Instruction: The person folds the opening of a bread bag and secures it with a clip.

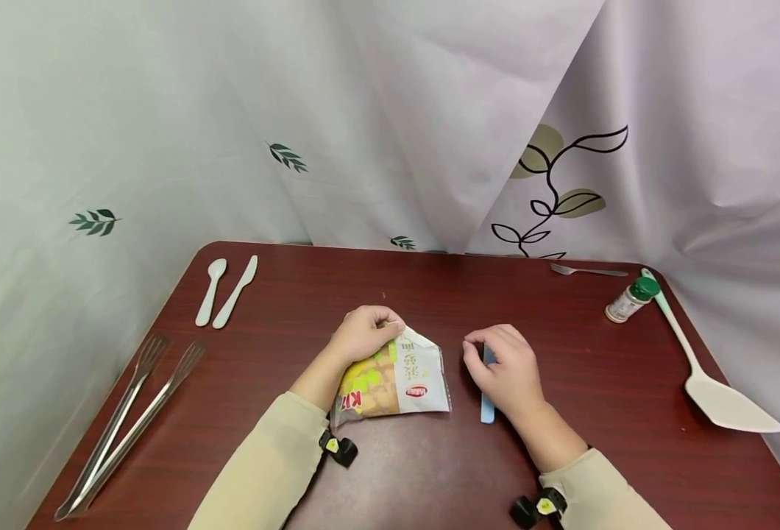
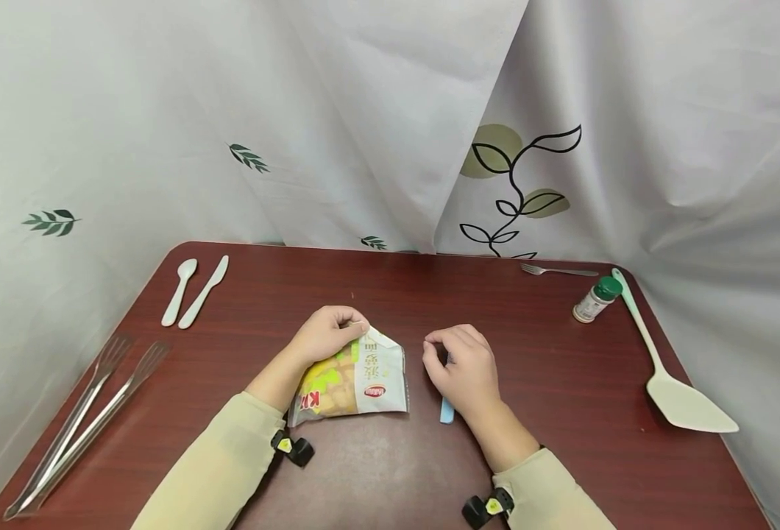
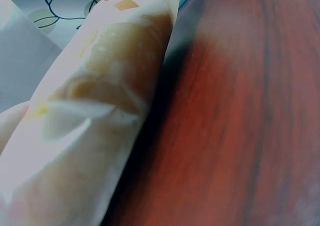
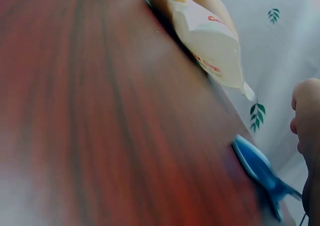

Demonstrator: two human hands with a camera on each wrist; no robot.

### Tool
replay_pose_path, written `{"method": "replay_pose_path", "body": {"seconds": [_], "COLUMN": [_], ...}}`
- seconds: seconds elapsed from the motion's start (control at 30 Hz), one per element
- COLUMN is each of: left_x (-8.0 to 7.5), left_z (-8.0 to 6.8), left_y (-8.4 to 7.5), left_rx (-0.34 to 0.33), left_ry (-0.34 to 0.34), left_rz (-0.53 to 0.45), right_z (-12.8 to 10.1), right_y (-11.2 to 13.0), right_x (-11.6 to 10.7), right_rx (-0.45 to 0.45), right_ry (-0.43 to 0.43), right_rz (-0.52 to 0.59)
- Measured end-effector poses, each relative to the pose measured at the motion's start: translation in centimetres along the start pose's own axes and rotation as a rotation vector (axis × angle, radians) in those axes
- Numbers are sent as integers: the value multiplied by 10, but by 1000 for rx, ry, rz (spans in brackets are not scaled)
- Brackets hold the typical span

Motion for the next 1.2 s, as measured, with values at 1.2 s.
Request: {"method": "replay_pose_path", "body": {"seconds": [1.2], "left_x": [0], "left_z": [-2], "left_y": [-2], "left_rx": [25], "left_ry": [-2], "left_rz": [21], "right_z": [-54], "right_y": [-57], "right_x": [-26], "right_rx": [319], "right_ry": [259], "right_rz": [-163]}}
Point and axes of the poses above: each hand's wrist, its own z-axis towards the middle knuckle, its own x-axis out of the palm, y = z × x, the point moved 10 cm from there along z, towards the middle knuckle, and after that the axes turned 12 degrees about -z, right-handed, at the moved point
